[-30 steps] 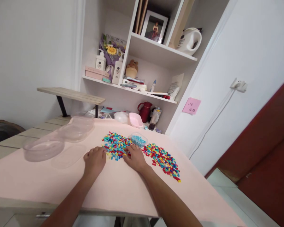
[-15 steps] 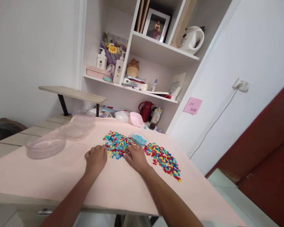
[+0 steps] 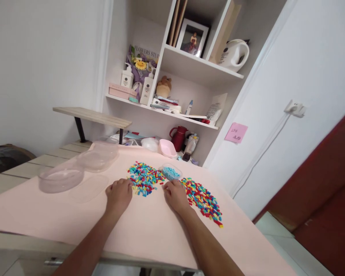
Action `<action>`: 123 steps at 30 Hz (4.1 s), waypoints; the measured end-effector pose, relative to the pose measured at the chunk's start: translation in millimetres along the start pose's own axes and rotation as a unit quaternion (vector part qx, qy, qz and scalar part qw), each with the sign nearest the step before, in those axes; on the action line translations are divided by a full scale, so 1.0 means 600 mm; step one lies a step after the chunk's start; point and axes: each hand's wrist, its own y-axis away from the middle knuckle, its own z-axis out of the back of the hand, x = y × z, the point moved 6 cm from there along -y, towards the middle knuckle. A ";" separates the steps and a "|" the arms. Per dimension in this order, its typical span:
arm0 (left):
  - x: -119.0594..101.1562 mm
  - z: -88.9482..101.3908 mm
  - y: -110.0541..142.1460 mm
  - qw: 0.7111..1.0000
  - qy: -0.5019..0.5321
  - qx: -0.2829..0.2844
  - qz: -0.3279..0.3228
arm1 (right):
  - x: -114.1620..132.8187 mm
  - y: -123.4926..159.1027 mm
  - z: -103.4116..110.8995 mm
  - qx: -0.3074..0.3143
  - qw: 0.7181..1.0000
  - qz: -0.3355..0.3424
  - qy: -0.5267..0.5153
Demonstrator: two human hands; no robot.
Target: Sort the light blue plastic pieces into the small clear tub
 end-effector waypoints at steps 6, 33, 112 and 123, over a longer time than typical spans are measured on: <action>0.002 -0.001 -0.001 1.000 -0.001 -0.001 0.002 | 0.051 -0.015 -0.008 -0.004 0.996 0.085 0.000; 0.000 0.004 -0.011 1.000 -0.026 0.010 0.003 | -0.085 -0.102 0.084 -0.122 0.977 -0.100 -0.145; -0.005 0.010 -0.008 0.999 -0.035 0.014 0.004 | 0.014 -0.023 -0.018 0.056 0.978 -0.011 -0.202; 0.000 0.005 -0.010 0.999 -0.029 0.017 0.002 | -0.005 -0.024 -0.006 0.014 0.976 -0.038 -0.213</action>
